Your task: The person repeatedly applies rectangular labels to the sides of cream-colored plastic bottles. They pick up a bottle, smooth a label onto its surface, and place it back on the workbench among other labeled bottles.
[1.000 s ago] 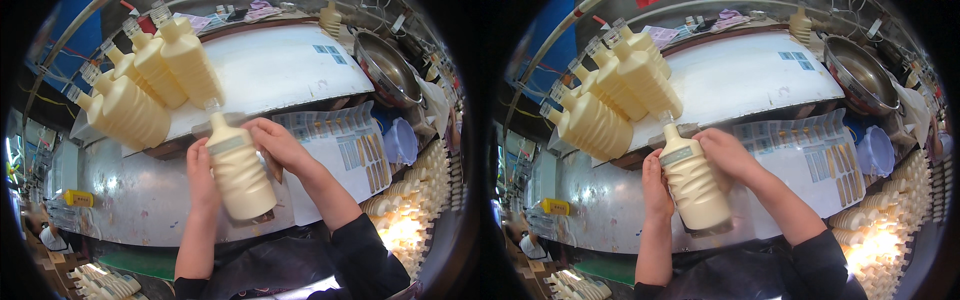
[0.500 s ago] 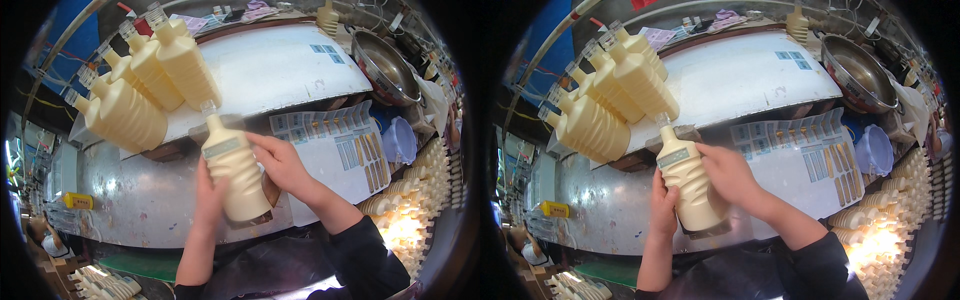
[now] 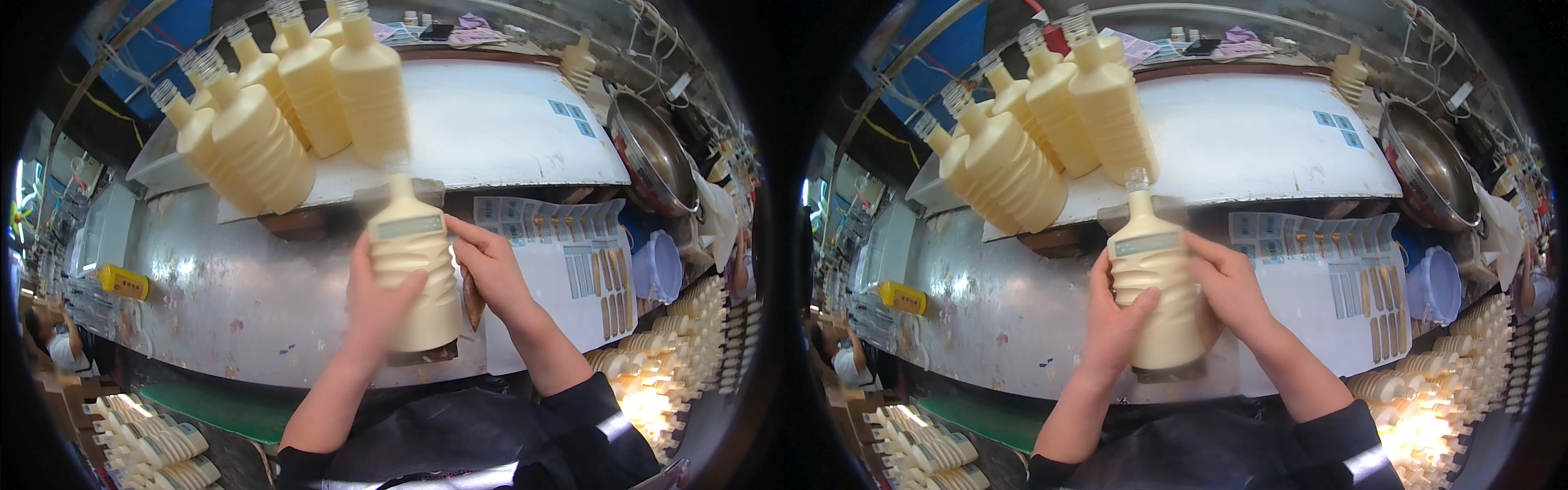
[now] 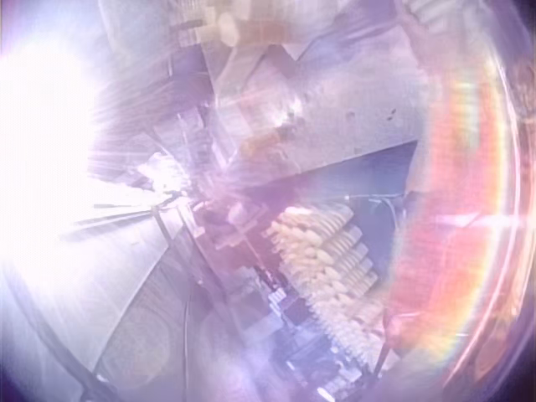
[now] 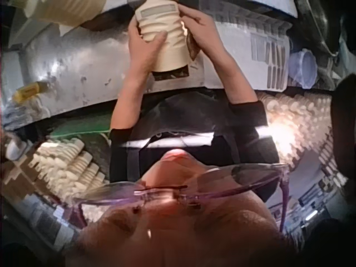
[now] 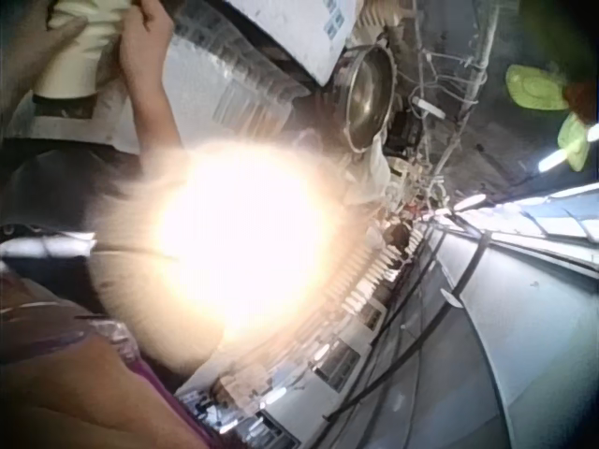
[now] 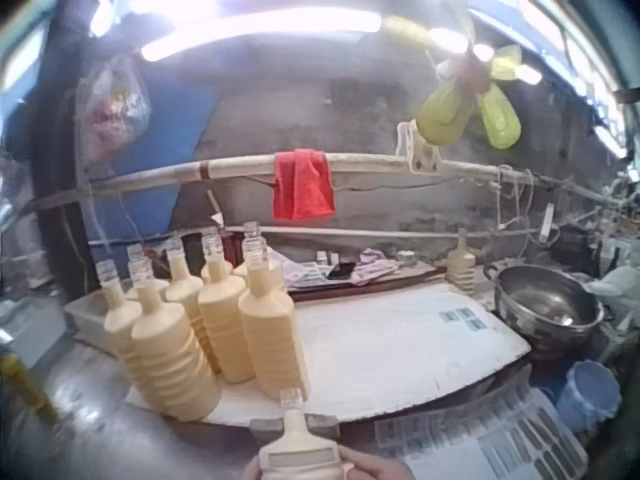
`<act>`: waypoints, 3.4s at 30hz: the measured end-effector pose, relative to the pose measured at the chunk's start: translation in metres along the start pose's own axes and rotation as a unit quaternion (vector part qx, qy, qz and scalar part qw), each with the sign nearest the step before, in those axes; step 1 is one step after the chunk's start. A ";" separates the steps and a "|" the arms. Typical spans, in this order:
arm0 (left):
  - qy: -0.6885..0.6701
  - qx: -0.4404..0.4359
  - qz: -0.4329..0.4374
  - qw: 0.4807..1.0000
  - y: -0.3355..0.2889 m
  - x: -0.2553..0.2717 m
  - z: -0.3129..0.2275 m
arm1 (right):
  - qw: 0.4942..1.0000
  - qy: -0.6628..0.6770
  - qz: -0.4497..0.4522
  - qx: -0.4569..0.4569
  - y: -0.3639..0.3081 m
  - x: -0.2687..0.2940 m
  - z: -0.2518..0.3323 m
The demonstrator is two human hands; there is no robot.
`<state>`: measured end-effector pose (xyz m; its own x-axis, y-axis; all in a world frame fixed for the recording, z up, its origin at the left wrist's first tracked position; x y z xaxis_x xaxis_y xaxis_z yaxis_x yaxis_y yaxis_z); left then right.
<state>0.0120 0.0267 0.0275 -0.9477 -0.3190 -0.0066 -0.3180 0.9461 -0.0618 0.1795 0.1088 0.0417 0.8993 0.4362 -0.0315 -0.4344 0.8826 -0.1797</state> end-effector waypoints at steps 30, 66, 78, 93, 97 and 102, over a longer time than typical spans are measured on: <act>-0.202 0.018 -0.044 0.978 0.037 0.016 -0.002 | 0.999 -0.045 0.005 0.025 0.038 0.000 -0.007; -0.223 0.016 -0.031 0.974 0.035 0.012 0.008 | 0.999 -0.042 -0.002 0.025 0.035 -0.003 -0.006; -0.122 0.012 0.031 0.992 0.008 0.014 0.010 | 0.999 -0.009 0.021 -0.034 0.015 0.013 -0.010; 0.063 -0.074 0.036 0.995 -0.004 0.008 0.006 | 0.998 -0.008 0.068 -0.009 0.007 -0.002 -0.021; 0.042 -0.068 0.033 0.996 -0.004 0.007 0.009 | 0.998 -0.010 0.058 -0.018 0.005 -0.003 -0.017; 0.032 -0.022 0.052 0.998 -0.002 0.006 0.015 | 0.998 -0.040 0.053 -0.014 0.004 -0.002 -0.011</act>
<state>0.0075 0.0223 0.0122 -0.9747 -0.2167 0.0539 -0.2180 0.9757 -0.0195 0.1764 0.1099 0.0304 0.8410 0.5403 0.0263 -0.5243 0.8262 -0.2063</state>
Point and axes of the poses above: each hand's wrist, its own y-axis towards the middle knuckle, its own x-axis out of the back of the hand, z = x × y, the point moved 6 cm from there along y, towards the middle knuckle, and after that the axes turned 4 degrees about z, right-handed, at the moved point
